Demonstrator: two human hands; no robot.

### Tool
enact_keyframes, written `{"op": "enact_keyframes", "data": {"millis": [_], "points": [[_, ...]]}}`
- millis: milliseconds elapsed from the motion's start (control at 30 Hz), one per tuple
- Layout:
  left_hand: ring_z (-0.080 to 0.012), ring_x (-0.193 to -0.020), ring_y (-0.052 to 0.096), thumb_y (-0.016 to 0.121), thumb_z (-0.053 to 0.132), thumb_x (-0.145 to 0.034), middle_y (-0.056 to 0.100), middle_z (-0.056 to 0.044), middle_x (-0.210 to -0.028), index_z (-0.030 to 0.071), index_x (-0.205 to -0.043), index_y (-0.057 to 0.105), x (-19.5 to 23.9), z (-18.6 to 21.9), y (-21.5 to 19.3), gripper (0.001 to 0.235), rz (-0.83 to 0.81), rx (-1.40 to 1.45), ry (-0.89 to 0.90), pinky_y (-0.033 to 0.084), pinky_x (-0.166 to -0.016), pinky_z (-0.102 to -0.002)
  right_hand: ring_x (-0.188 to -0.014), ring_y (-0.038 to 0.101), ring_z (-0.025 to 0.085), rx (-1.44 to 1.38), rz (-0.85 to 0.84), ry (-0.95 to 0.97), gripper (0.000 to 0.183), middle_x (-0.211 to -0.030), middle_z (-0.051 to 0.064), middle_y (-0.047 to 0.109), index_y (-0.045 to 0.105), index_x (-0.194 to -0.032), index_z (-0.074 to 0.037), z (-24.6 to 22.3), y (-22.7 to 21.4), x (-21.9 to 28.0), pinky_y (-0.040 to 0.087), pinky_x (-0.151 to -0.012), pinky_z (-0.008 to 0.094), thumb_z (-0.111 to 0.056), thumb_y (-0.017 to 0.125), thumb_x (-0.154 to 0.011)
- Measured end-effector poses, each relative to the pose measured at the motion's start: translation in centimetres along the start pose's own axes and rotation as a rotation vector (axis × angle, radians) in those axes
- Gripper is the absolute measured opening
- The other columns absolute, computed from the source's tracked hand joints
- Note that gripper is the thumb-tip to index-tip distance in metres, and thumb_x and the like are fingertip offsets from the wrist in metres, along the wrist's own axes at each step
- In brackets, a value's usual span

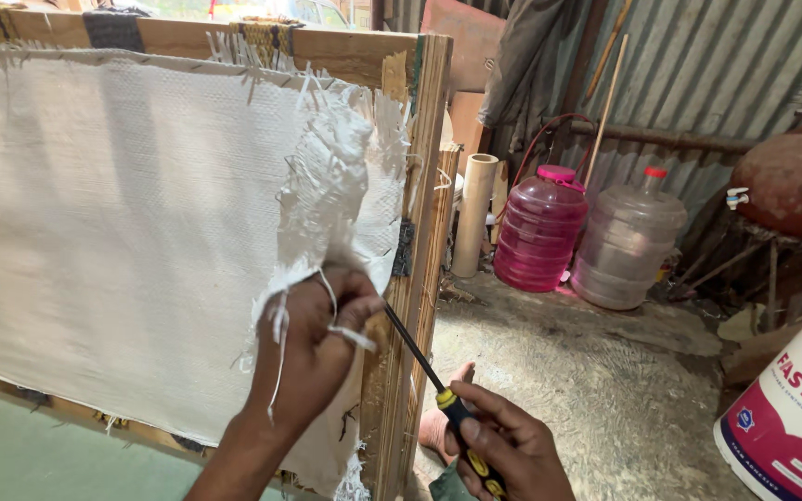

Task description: The person uses a screwdriver to pry and peel a white woven fabric off a wooden frame. They work along the edge, lifting the fabric and scraping away adhesive residue from the frame.

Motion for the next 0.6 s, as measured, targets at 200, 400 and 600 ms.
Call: {"op": "enact_keyframes", "data": {"millis": [200,400,600], "points": [[-0.0113,-0.056,0.062,0.070,0.020,-0.089,0.073,-0.001,-0.069,0.008,-0.081,0.074,-1.4,-0.2,-1.4,0.015,-0.006,-0.042,-0.029,0.053,-0.049,-0.031,-0.046,0.057,0.017,-0.070,-0.004,0.048,0.055,-0.078,0.023,0.072,0.061,-0.144,-0.004,1.5,-1.5,0.7,0.044,-0.042,0.031,-0.003,0.063,-0.089],[-0.0123,-0.065,0.058,0.075,0.023,-0.087,0.067,-0.005,-0.069,0.003,-0.088,0.075,-2.5,1.4,-2.8,0.020,-0.173,-0.111,-0.024,0.050,-0.061,-0.033,-0.047,0.058,0.017,-0.138,-0.072,0.087,0.052,-0.079,0.020,0.069,0.060,-0.143,-0.003,-0.1,-0.3,0.2,0.044,-0.042,0.031,-0.008,0.061,-0.091],[-0.0151,-0.069,0.067,0.074,0.021,-0.083,0.074,-0.004,-0.075,0.003,-0.092,0.078,-2.5,1.8,-3.6,0.020,-0.200,-0.264,0.035,0.054,-0.064,-0.033,-0.066,0.071,0.019,0.785,0.206,-0.356,0.057,-0.094,0.013,0.080,0.063,-0.142,-0.014,-3.3,2.1,0.9,0.055,-0.057,0.030,-0.015,0.076,-0.087]]}}
Point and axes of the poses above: each hand's wrist, its own x-axis away from the middle knuckle, its own y-axis out of the palm, z = x × y, the point moved 1 cm from there along -x, towards the middle knuckle
